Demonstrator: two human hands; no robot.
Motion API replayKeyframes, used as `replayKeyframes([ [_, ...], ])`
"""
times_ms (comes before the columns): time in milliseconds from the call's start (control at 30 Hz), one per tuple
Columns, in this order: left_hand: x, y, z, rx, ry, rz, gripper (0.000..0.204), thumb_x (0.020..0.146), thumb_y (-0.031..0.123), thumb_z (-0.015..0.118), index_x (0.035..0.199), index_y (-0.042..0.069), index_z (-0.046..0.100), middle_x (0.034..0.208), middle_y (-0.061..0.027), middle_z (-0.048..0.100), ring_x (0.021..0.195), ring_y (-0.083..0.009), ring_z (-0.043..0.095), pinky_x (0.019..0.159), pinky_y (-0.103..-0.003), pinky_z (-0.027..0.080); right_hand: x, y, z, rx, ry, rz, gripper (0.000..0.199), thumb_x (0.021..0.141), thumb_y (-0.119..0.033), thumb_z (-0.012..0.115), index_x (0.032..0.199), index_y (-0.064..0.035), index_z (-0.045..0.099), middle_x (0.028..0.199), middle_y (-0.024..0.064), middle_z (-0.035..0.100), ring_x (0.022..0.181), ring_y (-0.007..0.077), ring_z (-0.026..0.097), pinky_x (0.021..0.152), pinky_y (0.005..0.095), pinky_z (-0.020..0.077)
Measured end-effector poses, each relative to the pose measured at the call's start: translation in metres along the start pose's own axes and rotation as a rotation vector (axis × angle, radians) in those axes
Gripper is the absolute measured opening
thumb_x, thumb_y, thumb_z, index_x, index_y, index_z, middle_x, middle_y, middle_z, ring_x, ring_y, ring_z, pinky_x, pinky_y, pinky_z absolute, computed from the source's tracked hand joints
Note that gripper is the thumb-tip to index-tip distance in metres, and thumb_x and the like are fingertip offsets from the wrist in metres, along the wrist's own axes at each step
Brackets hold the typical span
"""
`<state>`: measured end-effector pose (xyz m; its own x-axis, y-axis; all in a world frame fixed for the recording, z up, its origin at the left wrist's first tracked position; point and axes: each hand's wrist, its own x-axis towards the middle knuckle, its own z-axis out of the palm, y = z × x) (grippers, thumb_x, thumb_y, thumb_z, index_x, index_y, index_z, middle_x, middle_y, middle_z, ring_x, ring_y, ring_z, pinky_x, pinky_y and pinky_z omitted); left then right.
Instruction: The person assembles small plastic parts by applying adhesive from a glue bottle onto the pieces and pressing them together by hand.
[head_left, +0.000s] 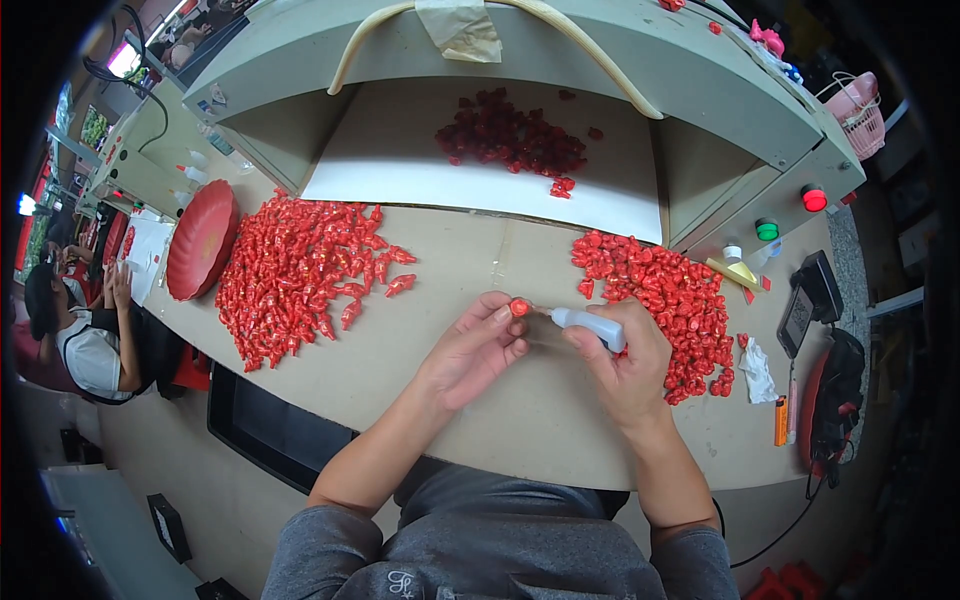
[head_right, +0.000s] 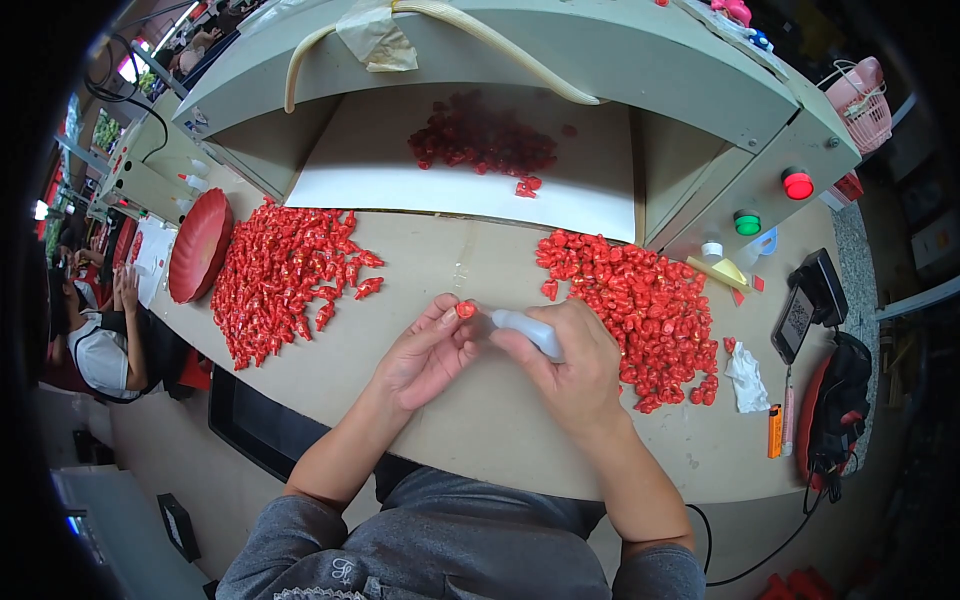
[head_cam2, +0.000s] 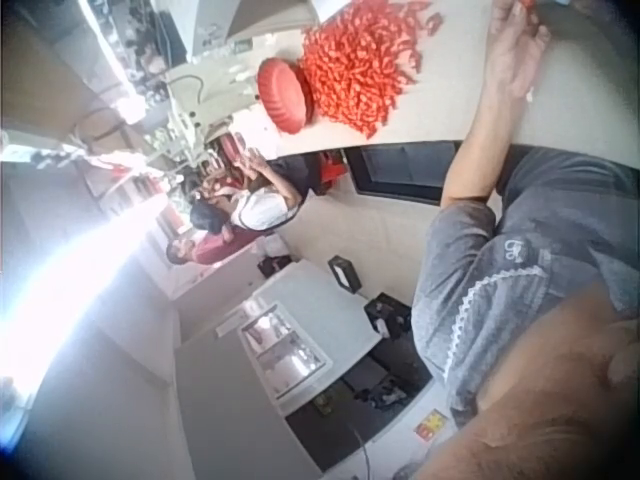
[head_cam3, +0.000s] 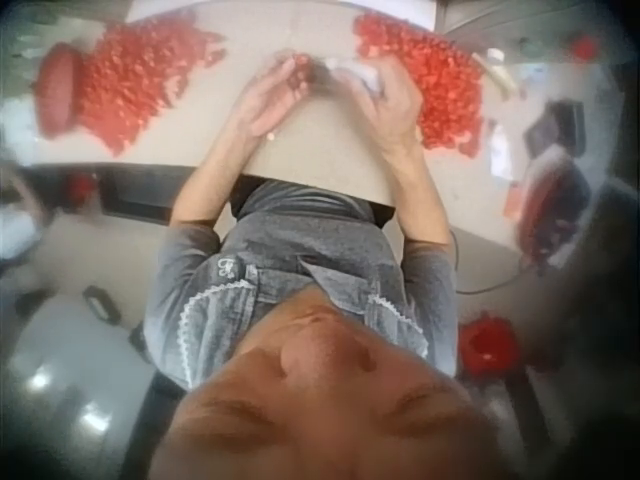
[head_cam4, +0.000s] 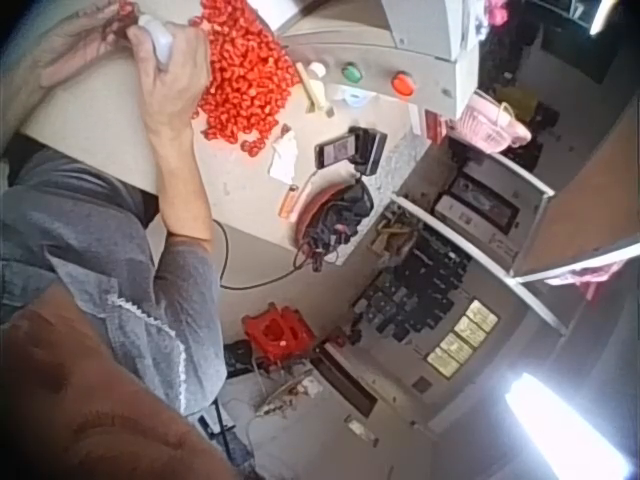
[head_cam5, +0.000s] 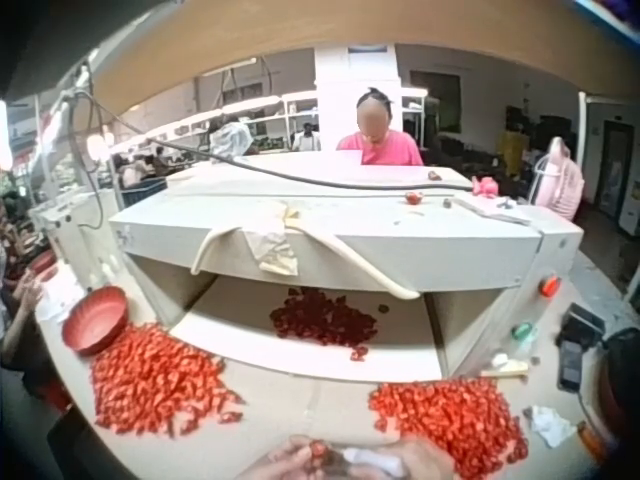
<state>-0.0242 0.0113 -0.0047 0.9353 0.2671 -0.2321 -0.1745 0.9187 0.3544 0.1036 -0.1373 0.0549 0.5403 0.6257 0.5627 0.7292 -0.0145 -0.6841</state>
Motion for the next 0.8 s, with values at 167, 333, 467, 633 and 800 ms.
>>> replayKeyframes([
  [167, 0.0, 0.001, -0.002, 0.01, 0.008, 0.017, 0.012, 0.094, 0.007, 0.056, 0.105, 0.01, 0.057, 0.107, -0.0056, 0.063, 0.093, -0.0116, 0.059, 0.081, -0.028, 0.052, 0.0, 0.0, 0.001, -0.005, 0.007, 0.001, 0.031, 0.071, -0.015, 0.082, 0.087, -0.0027, 0.06, 0.074, 0.0099, 0.057, 0.064, 0.025, 0.058, 0.055, 0.0333, 0.0455],
  [333, 0.0, 0.001, -0.001, 0.018, 0.031, 0.035, 0.015, 0.093, 0.005, 0.057, 0.107, 0.011, 0.058, 0.109, -0.0054, 0.063, 0.094, -0.0118, 0.059, 0.082, -0.028, 0.052, -0.001, 0.0, 0.001, -0.005, -0.006, 0.019, 0.03, 0.071, -0.015, 0.082, 0.087, -0.0026, 0.06, 0.074, 0.01, 0.058, 0.064, 0.025, 0.058, 0.055, 0.0333, 0.0456],
  [467, -0.001, 0.001, 0.0, 0.028, 0.048, 0.049, 0.019, 0.092, 0.004, 0.058, 0.11, 0.011, 0.059, 0.111, -0.0048, 0.062, 0.096, -0.0124, 0.059, 0.083, -0.028, 0.051, -0.001, 0.0, 0.001, 0.024, -0.016, 0.052, 0.031, 0.071, -0.016, 0.082, 0.087, -0.0028, 0.06, 0.074, 0.0103, 0.058, 0.064, 0.0255, 0.058, 0.055, 0.0333, 0.0457],
  [633, 0.0, 0.001, 0.002, 0.026, 0.061, 0.054, 0.02, 0.092, 0.005, 0.058, 0.111, 0.011, 0.059, 0.11, -0.0044, 0.061, 0.095, -0.0122, 0.058, 0.082, -0.027, 0.05, 0.001, -0.001, -0.004, 0.068, -0.03, 0.125, 0.023, 0.077, -0.014, 0.078, 0.088, -0.0032, 0.061, 0.074, 0.0066, 0.058, 0.064, 0.0179, 0.057, 0.055, 0.0289, 0.0442],
  [800, 0.002, 0.006, 0.005, -0.024, 0.064, 0.058, 0.015, 0.096, 0.016, 0.056, 0.11, 0.011, 0.058, 0.1, -0.0024, 0.059, 0.086, -0.0111, 0.056, 0.079, -0.026, 0.049, 0.018, 0.012, -0.025, 0.545, 0.038, 0.499, 0.019, 0.086, -0.008, 0.069, 0.095, -0.0029, 0.053, 0.085, 0.002, 0.059, 0.071, 0.0059, 0.054, 0.061, 0.0211, 0.0451],
])
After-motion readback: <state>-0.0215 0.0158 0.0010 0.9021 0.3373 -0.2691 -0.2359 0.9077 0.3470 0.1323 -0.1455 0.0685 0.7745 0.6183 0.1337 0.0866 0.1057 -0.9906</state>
